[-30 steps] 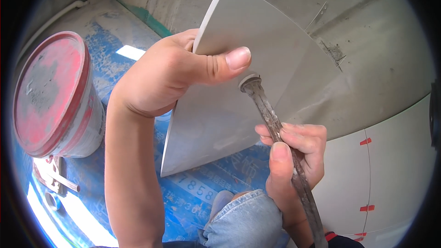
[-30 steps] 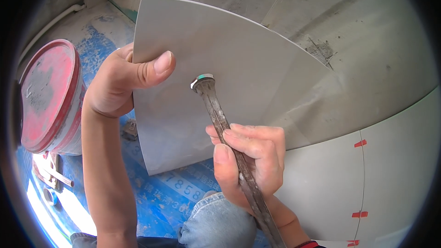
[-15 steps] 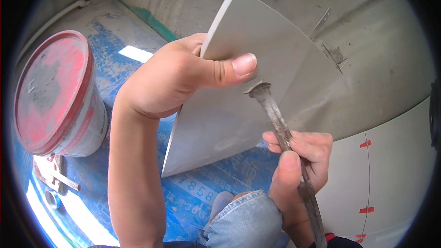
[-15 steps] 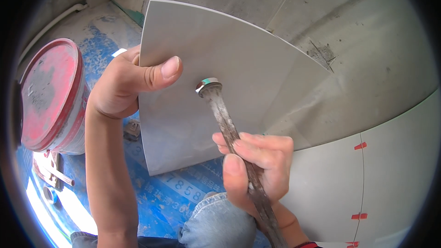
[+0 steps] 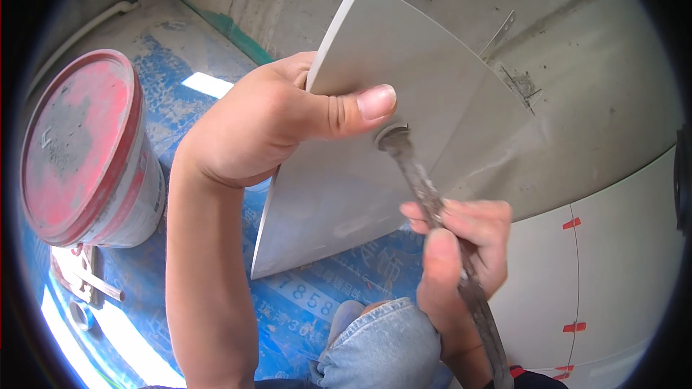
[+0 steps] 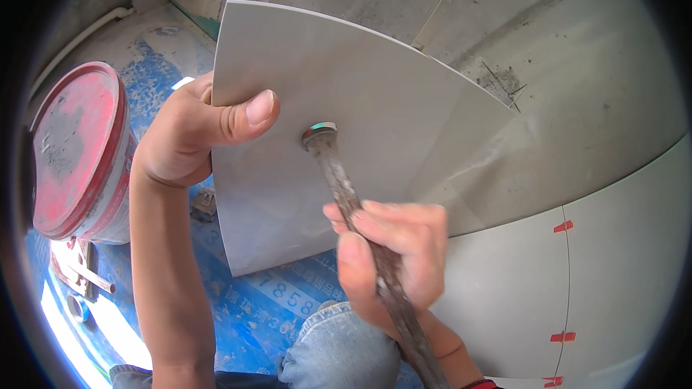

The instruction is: The person positions a tile against a wall to check the fit around a pipe, uses a tool to widen a hole in the tile, and then applies adhesive to the back of the tile.

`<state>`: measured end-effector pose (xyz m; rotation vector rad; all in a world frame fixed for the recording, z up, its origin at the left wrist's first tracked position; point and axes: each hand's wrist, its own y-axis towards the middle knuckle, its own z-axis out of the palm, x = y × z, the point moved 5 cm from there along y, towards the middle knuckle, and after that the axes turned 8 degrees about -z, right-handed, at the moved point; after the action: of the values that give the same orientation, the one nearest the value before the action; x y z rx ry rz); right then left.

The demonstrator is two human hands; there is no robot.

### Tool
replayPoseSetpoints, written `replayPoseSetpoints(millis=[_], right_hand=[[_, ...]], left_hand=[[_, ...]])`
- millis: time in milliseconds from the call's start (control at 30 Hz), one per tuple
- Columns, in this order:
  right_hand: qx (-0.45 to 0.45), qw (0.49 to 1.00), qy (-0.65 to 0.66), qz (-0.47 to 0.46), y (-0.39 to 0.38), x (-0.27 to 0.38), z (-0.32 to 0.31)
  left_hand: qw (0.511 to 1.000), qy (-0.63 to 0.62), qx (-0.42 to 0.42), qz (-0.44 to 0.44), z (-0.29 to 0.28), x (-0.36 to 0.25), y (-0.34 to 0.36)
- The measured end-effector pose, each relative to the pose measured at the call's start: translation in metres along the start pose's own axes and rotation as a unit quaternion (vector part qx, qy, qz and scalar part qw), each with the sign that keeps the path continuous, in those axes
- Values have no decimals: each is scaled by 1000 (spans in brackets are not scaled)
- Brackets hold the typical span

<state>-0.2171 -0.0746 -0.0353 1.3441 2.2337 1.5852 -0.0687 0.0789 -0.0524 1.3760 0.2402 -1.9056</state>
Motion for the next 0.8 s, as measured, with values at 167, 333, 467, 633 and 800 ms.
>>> replayPoseSetpoints(millis=[167, 333, 467, 633, 800], right_hand=[[15, 999, 29, -20, 1, -4, -1], [47, 998, 27, -17, 3, -5, 3], [50, 998, 44, -19, 2, -7, 5], [25, 997, 53, -45, 1, -1, -4], [58, 998, 28, -14, 0, -5, 1]], left_hand=[[1000, 4, -2, -12, -1, 2, -2], [1000, -15, -17, -15, -1, 4, -1], [999, -9, -25, -22, -2, 1, -2], [999, -17, -26, -14, -1, -3, -4], [999, -25, -26, -19, -5, 4, 0]])
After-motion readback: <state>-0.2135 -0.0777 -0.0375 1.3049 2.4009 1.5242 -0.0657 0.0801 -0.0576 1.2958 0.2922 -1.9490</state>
